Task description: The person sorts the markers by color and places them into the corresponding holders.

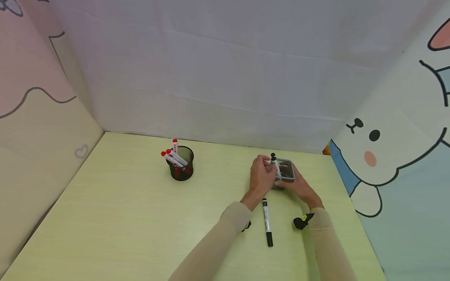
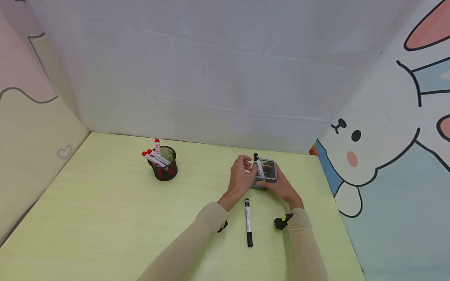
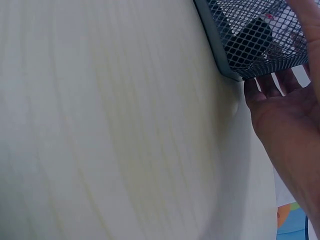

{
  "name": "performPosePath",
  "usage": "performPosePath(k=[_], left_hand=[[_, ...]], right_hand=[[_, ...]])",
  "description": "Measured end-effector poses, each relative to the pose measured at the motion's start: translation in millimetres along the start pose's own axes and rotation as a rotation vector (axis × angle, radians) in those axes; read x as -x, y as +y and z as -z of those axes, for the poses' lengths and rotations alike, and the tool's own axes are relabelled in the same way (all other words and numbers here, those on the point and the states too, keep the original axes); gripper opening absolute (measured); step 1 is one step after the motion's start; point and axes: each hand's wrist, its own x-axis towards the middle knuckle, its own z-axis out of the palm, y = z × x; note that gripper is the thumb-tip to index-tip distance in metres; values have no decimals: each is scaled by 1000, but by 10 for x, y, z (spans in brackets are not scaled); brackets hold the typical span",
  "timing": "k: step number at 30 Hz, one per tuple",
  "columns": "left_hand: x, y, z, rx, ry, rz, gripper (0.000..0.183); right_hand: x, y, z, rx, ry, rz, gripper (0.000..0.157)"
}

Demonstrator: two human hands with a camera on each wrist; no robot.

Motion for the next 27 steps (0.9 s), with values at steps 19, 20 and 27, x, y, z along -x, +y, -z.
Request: performPosePath(k=[19,20,27], left_hand=[[174,48,137,47,36,134,21],[185,45,147,43,34,143,22],[275,20,208,4,22,155,23]], right_hand=[[5,-20,0,36,24,-49,90],[5,-22,0,35,24,-47,90],[14,-37,-4,33,24,-51,93]])
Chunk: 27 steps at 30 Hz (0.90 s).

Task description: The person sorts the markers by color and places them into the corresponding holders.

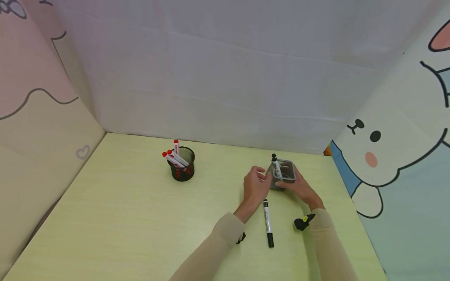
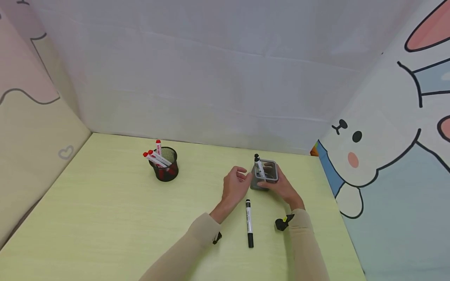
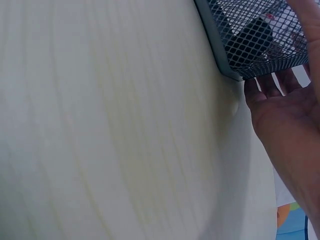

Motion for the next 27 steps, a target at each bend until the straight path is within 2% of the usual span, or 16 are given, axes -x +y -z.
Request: performPosePath(k=[7,16,21,27], left_hand=[[101,-52,30,1,-35,34,24],[241,-138,60,-24,-73,74,28],[316,-194,83,-90,-110,91,33],[417,-250,82,-179,-203,113,38]], right_hand=[[13,-1,-8,20,13,-20,97],[23,8,-11,21,6,-10,94],[21,3,-11,17,0,9,91],[4,5,-8,-6,-8,14,92]])
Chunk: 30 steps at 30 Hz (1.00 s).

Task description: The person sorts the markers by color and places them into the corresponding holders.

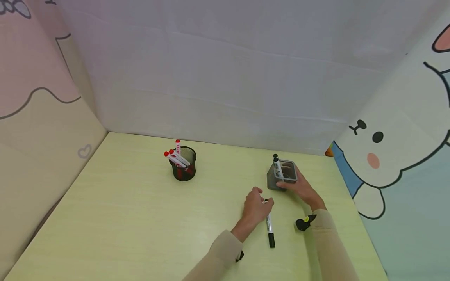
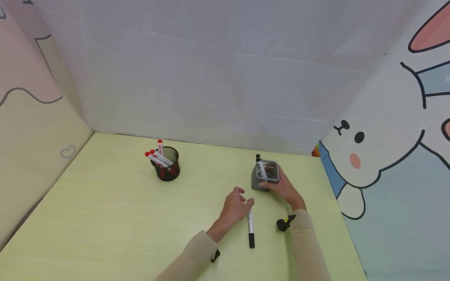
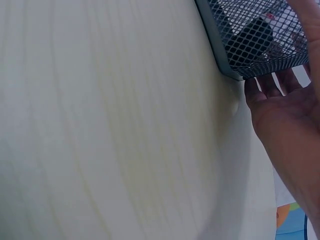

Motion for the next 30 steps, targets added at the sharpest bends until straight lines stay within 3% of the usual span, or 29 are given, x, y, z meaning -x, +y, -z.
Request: performPosePath(k=[5,15,21,30], left_hand=[[57,-27,-53,-64,-45,20,40],[117,-84,-161,-200,-50,-17,49],[116,-67,-228,-275,-73,28,56],[82,-84,-285,-304,-99,88,59]], right_hand=[[11,-14,2,7,1,-6,94],[17,-39,7,28,-1,-21,96],[15,-35,12,23,-9,-16,96],[24,-53,22,18,-12,-33,94]])
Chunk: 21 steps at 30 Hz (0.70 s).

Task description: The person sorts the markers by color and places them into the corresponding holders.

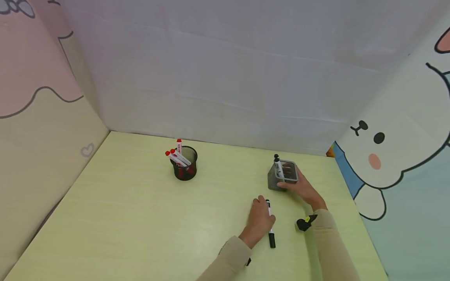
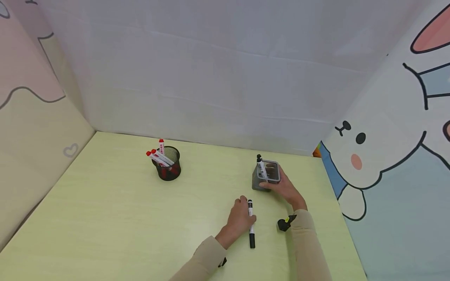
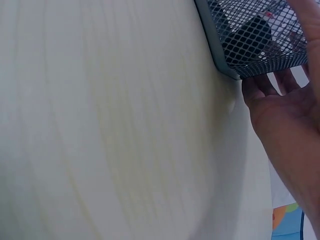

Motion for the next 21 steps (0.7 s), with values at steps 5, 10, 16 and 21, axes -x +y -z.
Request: performPosePath(k=[5,10,16,21], left_hand=[[-10,-15,-17,-9,6,-10,56],[-2,-21,-24,-9,11,-27,55],[-5,-34,-17,16,26,-42,54],[-7,-55,-4,18,56,-67,48]], right_hand=[[-4,33,-6,-2,0,10,94],[0,59,-10,5,25,17,91],[-18,68,-6,14,39,25,91],[-32,57,-9,7,34,30,92]])
